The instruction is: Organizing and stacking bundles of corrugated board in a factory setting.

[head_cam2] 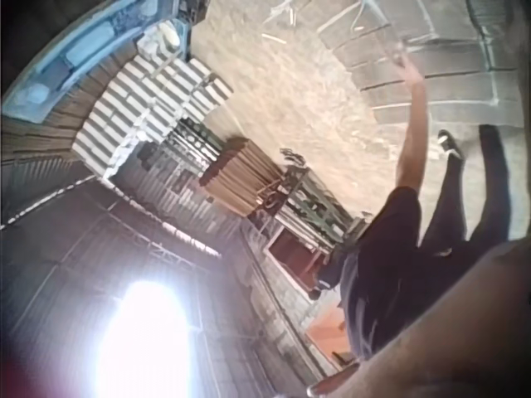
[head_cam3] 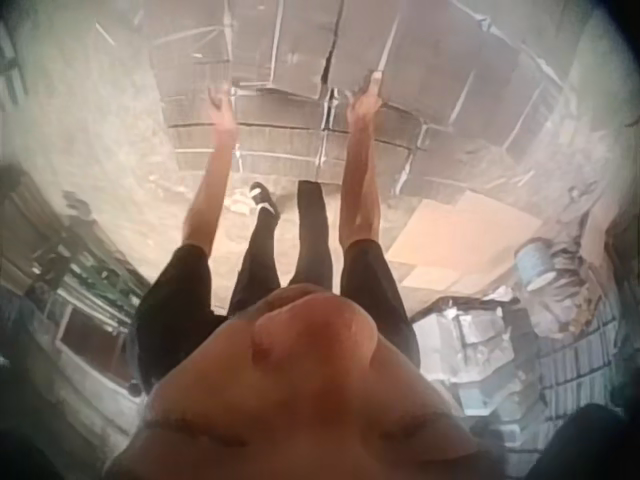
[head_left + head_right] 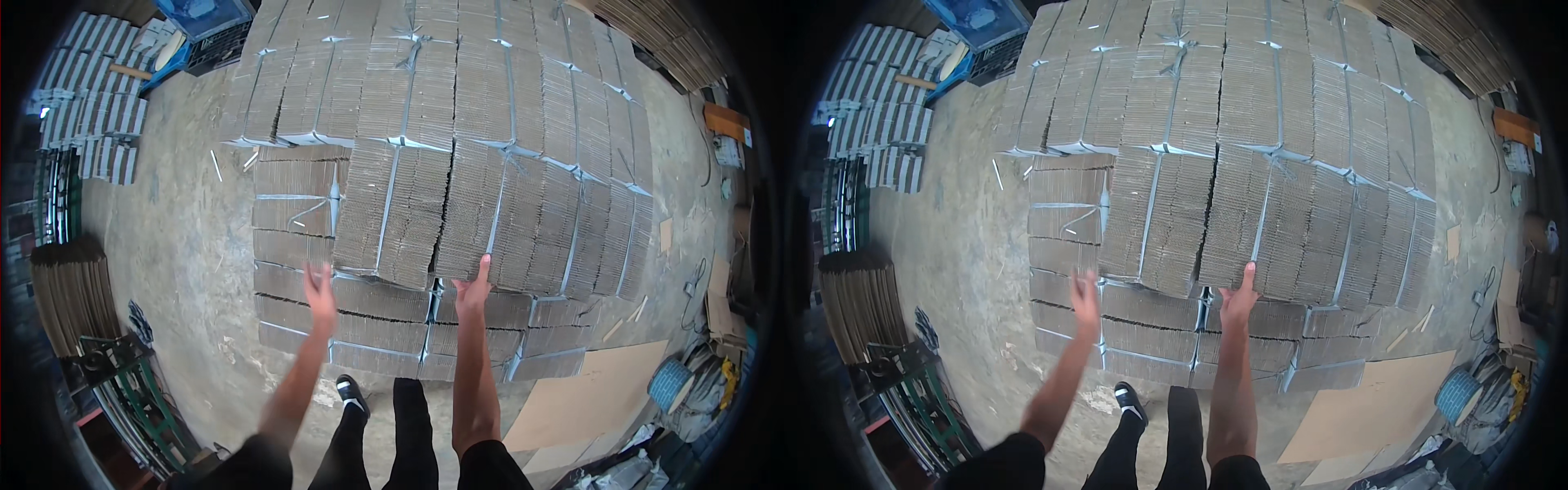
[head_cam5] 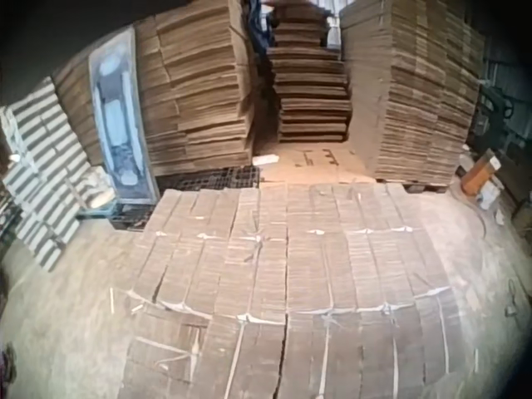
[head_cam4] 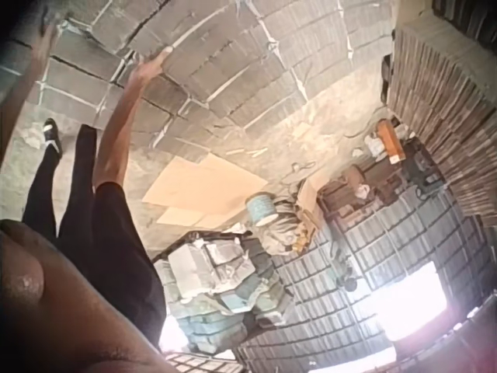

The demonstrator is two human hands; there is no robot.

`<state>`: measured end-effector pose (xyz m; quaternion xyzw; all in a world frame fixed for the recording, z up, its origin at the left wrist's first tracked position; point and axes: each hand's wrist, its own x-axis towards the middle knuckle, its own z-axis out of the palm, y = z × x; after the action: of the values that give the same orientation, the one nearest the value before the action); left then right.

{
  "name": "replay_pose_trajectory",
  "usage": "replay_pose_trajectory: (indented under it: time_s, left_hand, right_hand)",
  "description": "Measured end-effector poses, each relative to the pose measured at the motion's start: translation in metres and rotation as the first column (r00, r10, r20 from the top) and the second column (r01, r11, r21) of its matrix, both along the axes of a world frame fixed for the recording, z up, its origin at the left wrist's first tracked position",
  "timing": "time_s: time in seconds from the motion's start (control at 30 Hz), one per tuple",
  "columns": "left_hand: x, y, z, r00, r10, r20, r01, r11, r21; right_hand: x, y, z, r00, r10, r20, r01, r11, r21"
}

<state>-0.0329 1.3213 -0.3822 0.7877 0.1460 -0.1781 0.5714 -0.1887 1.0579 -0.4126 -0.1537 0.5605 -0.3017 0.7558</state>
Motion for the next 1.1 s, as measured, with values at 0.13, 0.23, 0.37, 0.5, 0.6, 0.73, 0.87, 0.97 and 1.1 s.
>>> replay_pose_trajectory:
  time_s: [0.13,0.23,0.37,0.5,0.6,0.73,0.87,0.97,1.1]
  left_hand:
    - [-0.035,-0.08,0.002,0.951,-0.038,-0.307,-0.143,0.826,-0.545]
    - [-0.026,-0.131,0.028,0.8,-0.034,-0.599,-0.467,0.591,-0.658]
    - [-0.035,-0.133,0.029,0.813,-0.048,-0.581,-0.406,0.668,-0.624]
    - [-0.033,-0.115,0.021,0.818,-0.067,-0.571,-0.398,0.65,-0.647]
    - [-0.046,-0.107,0.016,0.813,-0.021,-0.582,-0.404,0.7,-0.59]
    - [-0.058,-0.106,-0.006,0.806,-0.013,-0.591,-0.418,0.694,-0.586]
    - [-0.047,-0.119,-0.011,0.814,-0.161,-0.558,-0.336,0.653,-0.679]
    - [-0.05,-0.126,-0.013,0.806,-0.126,-0.578,-0.334,0.71,-0.62]
    - [-0.047,-0.126,-0.015,0.781,-0.071,-0.621,-0.415,0.684,-0.6]
  right_hand:
    - [0.003,0.001,0.008,0.995,0.038,0.087,-0.04,0.999,0.021]
    - [-0.019,-0.005,-0.002,0.996,0.069,0.063,-0.076,0.991,0.109]
    - [-0.009,-0.005,-0.013,0.999,0.002,0.047,-0.003,1.0,0.031]
    - [-0.035,0.003,-0.007,0.985,0.055,0.162,-0.059,0.998,0.02]
    - [-0.076,-0.024,-0.01,0.974,-0.219,-0.055,0.214,0.973,-0.086]
    - [-0.084,-0.076,-0.002,0.965,-0.017,0.263,0.061,0.985,-0.159]
    - [-0.1,-0.056,-0.008,0.995,-0.078,0.064,0.084,0.993,-0.088]
    - [-0.101,-0.07,-0.007,0.979,-0.193,-0.064,0.192,0.981,-0.031]
    - [-0.095,-0.078,-0.008,0.986,0.071,0.151,-0.043,0.982,-0.186]
